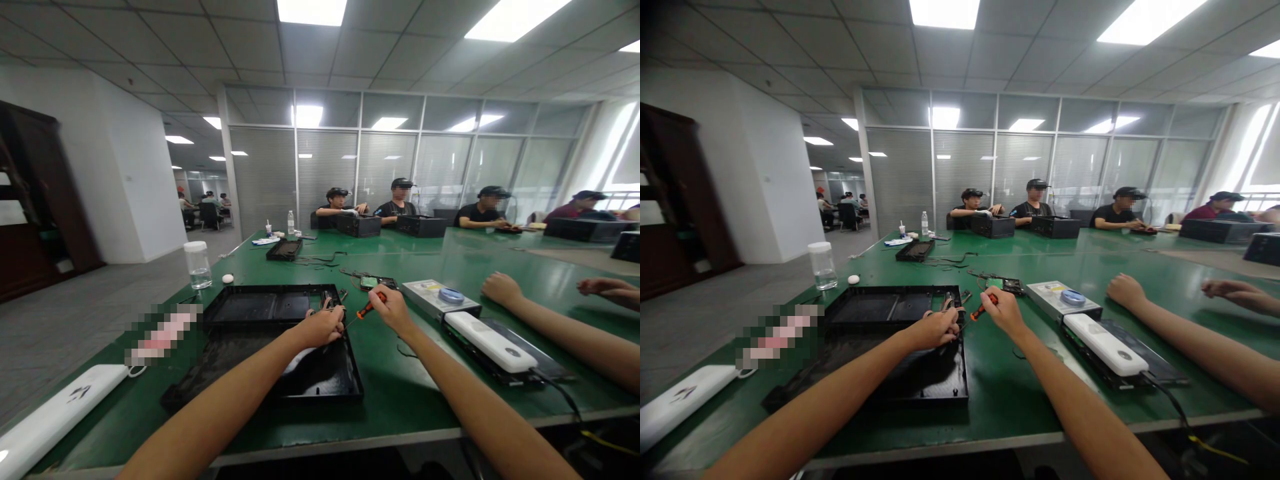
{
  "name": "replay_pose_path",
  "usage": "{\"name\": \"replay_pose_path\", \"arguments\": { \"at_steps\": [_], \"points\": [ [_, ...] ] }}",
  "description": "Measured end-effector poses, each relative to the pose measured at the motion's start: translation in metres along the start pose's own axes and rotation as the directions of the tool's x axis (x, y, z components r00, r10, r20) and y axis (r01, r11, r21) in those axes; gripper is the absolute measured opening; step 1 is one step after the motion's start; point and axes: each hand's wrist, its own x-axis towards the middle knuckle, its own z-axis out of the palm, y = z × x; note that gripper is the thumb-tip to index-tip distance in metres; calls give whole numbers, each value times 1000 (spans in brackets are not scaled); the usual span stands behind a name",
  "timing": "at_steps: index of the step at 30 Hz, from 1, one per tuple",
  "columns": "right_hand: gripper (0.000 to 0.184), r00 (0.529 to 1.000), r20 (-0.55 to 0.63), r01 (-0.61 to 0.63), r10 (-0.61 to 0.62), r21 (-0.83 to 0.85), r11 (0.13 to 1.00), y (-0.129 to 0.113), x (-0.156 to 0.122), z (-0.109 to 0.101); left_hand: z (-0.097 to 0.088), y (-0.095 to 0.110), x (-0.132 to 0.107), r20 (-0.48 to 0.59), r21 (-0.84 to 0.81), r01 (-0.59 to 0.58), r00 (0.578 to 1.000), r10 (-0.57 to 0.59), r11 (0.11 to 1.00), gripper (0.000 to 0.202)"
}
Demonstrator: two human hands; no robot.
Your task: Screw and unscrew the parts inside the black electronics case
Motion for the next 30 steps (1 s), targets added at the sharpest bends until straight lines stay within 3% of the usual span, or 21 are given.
{"name": "replay_pose_path", "arguments": {
  "at_steps": [5, 9, 12, 18, 22, 26, 30],
  "points": [
    [34, 979, 171, 134, -107, -157, 979, -29, 8, -10, 3, -3, 1, -17, 23, 15, 1000, -15, 1000, 31],
    [33, 938, 317, 244, -143, -307, 920, -62, 20, -19, 5, -3, 1, -53, -22, 11, 999, -12, 1000, 51],
    [27, 899, 425, 269, -103, -351, 897, -77, 32, -23, 5, -2, 1, -32, -50, -19, 999, 17, 999, 64],
    [51, 829, 548, 274, 115, -575, 771, -86, 48, -33, 3, -2, -1, 1, -12, 55, 998, -55, 998, 58],
    [41, 768, 637, 337, 68, -492, 803, -85, 48, -40, 3, -3, -2, -16, -19, 34, 999, -35, 999, 52],
    [44, 795, 598, 297, 95, -522, 800, -81, 44, -42, 4, -5, -1, -52, -51, -5, 999, 2, 999, 47],
    [38, 790, 613, 307, 8, -406, 861, -76, 43, -41, 4, -6, 0, -41, -46, -16, 999, 14, 999, 39]
  ]
}}
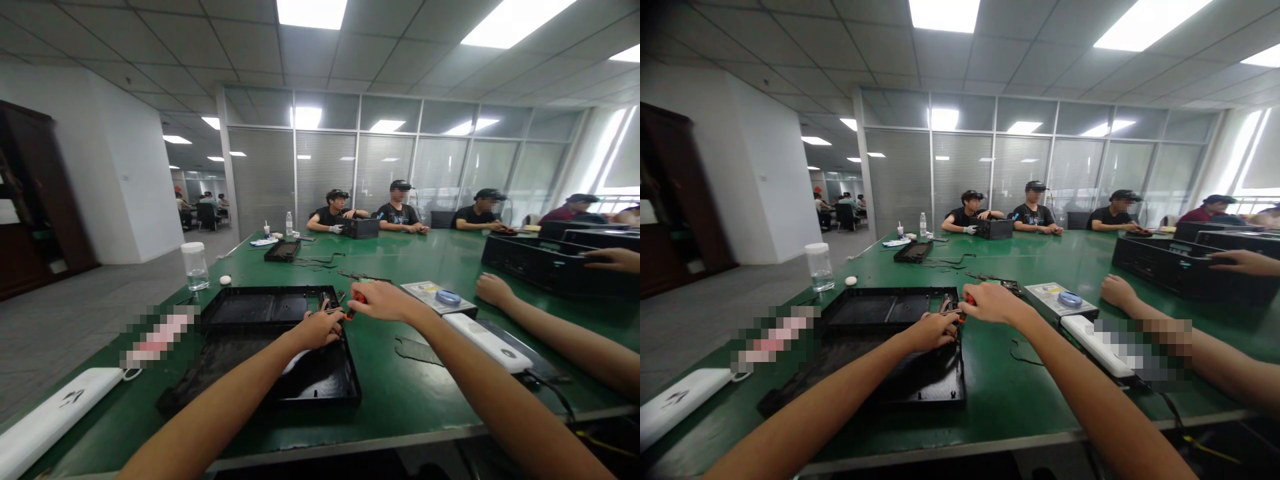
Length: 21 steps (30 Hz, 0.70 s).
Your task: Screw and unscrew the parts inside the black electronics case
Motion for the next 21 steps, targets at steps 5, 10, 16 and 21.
{"name": "replay_pose_path", "arguments": {
  "at_steps": [5, 10, 16, 21],
  "points": [
    [42, 977, -199, -33, 80, 228, 973, 30, 2, 37, 1, 0, 1, -18, -1, -30, 999, 30, 1000, 31],
    [33, 830, -170, -60, 532, 920, 388, 80, -4, 111, 4, -1, 2, -38, 42, -101, 994, 103, 994, 18],
    [23, 652, 27, 200, 757, 958, -207, 102, -1, 143, 8, -1, 7, -66, 113, -174, 981, 183, 978, 15],
    [22, 672, 78, 267, 737, 902, -339, 105, 2, 141, 15, -5, 10, 33, 37, -289, 957, 288, 957, 12]
  ]
}}
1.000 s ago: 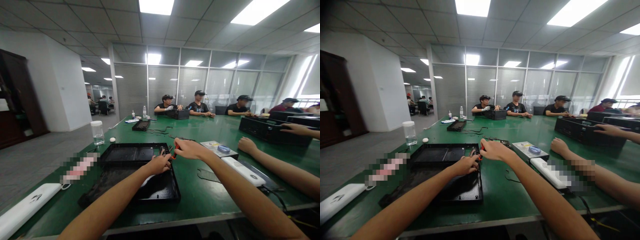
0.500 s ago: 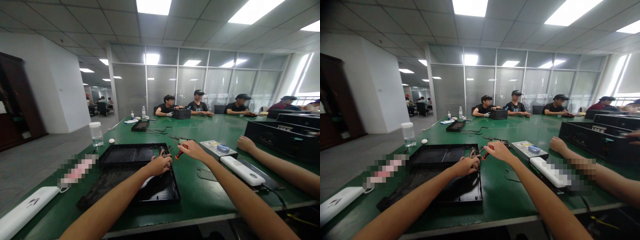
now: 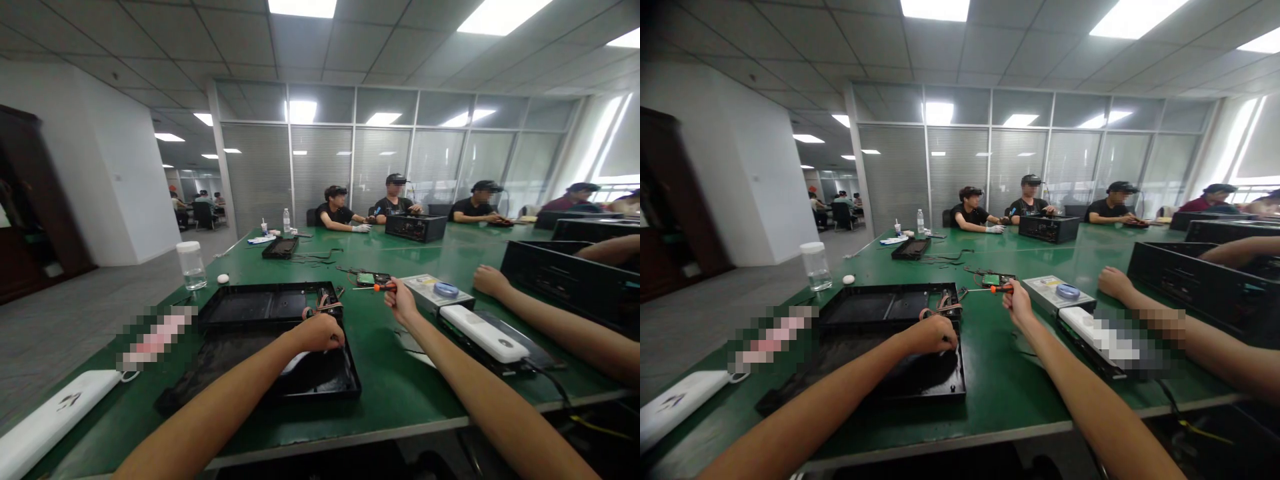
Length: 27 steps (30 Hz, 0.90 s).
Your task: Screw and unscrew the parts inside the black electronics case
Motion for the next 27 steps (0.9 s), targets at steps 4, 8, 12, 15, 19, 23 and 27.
{"name": "replay_pose_path", "arguments": {
  "at_steps": [4, 8, 12, 15, 19, 23, 27],
  "points": [
    [23, 992, -28, -120, 123, 82, 989, -1, -2, 0, -2, 3, -3, 1, -11, -17, 1000, 17, 1000, 11],
    [16, 994, 33, -102, 99, 78, 992, -9, -7, 14, -14, 13, -5, -134, 45, -7, 991, 13, 999, 24],
    [16, 950, 309, 131, -34, -301, 945, -22, -40, 37, -42, 16, -6, -218, 95, 126, 971, -103, 987, 29],
    [10, 790, 610, 518, -66, -607, 603, -31, -99, 50, -63, 2, -17, -166, 116, 276, 952, -256, 954, 49],
    [27, 440, 854, 874, 278, -478, 86, -35, -186, 54, -73, -30, -51, -40, 212, 435, 898, -437, 875, 45],
    [23, 461, 823, 887, 332, -440, -140, -34, -228, 47, -65, -54, -78, 196, 260, 417, 861, -470, 871, 21],
    [15, 470, 816, 882, 335, -440, -167, -33, -233, 37, -59, -57, -81, 186, 302, 346, 892, -411, 888, 15]
  ]
}}
